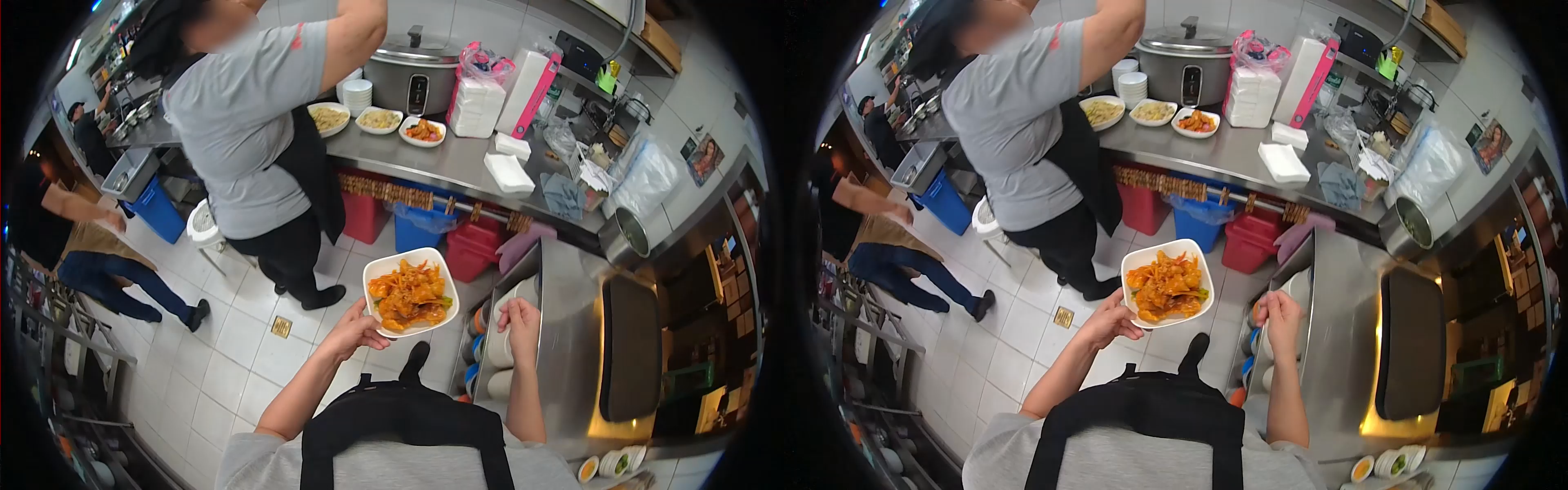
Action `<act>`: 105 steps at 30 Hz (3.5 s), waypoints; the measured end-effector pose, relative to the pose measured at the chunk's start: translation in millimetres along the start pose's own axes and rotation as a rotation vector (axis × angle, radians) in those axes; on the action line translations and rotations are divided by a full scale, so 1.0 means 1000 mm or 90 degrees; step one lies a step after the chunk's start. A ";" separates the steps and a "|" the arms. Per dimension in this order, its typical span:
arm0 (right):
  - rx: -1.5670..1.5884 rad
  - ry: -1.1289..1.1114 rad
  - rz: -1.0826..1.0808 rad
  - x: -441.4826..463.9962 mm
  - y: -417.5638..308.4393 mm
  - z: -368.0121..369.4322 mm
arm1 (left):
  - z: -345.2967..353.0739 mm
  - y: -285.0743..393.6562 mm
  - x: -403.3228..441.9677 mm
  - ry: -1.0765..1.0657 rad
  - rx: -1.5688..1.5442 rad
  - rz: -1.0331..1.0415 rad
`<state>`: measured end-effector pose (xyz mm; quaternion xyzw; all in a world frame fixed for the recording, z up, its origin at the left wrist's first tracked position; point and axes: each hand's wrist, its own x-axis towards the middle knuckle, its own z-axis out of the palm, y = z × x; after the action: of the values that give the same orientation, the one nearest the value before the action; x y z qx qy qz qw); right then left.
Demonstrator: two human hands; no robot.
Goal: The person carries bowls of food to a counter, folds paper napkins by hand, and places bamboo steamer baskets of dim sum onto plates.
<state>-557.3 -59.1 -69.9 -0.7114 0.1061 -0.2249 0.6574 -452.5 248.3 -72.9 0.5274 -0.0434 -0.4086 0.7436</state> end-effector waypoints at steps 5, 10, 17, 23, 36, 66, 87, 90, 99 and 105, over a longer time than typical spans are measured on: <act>0.035 -0.062 -0.030 0.161 0.044 0.008 | -0.009 0.042 0.091 0.052 -0.026 0.010; 0.032 -0.119 0.124 0.315 0.091 0.059 | -0.016 0.080 0.160 0.112 -0.068 0.027; 0.190 -0.057 0.321 0.467 0.154 0.143 | -0.057 0.131 0.255 0.134 -0.044 0.025; 0.203 -0.001 0.394 0.523 0.152 0.186 | -0.121 0.171 0.330 0.086 0.006 -0.023; 0.248 0.019 0.393 0.564 0.178 0.140 | -0.163 0.235 0.448 -0.112 0.151 -0.199; 0.268 -0.049 0.342 0.538 0.162 0.114 | -0.200 0.240 0.402 0.103 0.028 -0.090; -1.067 0.078 0.057 0.448 0.113 -0.205 | 0.000 0.179 0.430 -0.198 0.322 -0.155; -0.905 0.096 -0.038 0.462 0.084 -0.183 | 0.034 0.154 0.453 -0.279 0.260 -0.120; 0.001 0.138 0.240 0.467 0.177 -0.114 | 0.099 0.126 0.510 -0.102 -0.001 -0.163; 0.105 0.025 0.272 0.459 0.175 -0.072 | 0.072 0.142 0.518 0.063 0.190 -0.038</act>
<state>-163.0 -347.6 -156.2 -0.6120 0.2483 -0.1026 0.7438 -65.9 -128.6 -114.3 0.6529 -0.0512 -0.3927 0.6457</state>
